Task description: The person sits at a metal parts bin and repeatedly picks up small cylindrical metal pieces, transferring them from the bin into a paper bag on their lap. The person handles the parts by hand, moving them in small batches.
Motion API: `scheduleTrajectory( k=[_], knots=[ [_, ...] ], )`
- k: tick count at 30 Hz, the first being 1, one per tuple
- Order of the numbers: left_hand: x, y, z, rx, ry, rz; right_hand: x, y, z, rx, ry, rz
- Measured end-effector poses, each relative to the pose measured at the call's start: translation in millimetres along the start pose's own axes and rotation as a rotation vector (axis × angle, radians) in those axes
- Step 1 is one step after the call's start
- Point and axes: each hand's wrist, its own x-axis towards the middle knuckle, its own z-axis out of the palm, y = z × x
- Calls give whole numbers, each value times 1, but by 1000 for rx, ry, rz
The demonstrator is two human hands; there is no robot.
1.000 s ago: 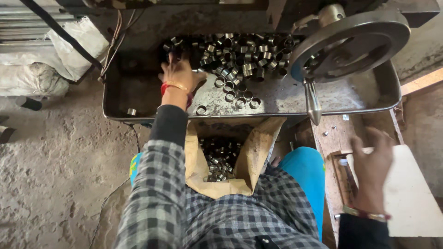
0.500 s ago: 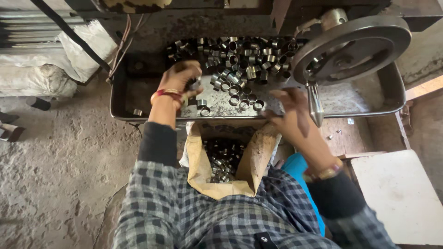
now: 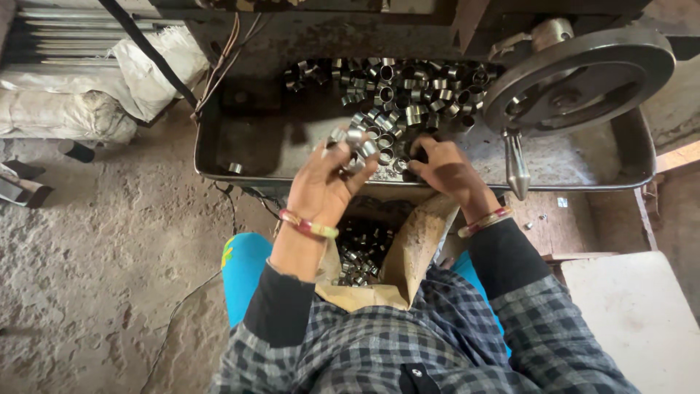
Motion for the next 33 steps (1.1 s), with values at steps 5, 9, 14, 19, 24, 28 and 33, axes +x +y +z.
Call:
scheduleTrajectory(
  k=[5,9,14,19,24,28,33],
  knots=[
    [-26,-3,6,46,35,-114,0,2,-1,83,-6,28],
    [-45,-2,8,65,-3,-167,-4,4,-1,188,33,-53],
    [-70,-14,-10,214,25,-283,-5,5,1,176,71,-11],
    [-76,-54,-52,418,142,-455,-2,17,-1,443,166,10],
    [-64,-87,-98,1295,216,-403,-19,30,-15,1301,221,52],
    [-61,-99,-122,1956,107,-224,-71,28,-20,1534,91,-72],
    [-57,-103,-128,1768,216,-218,-116,13,-21,1567,-37,50]
  ],
)
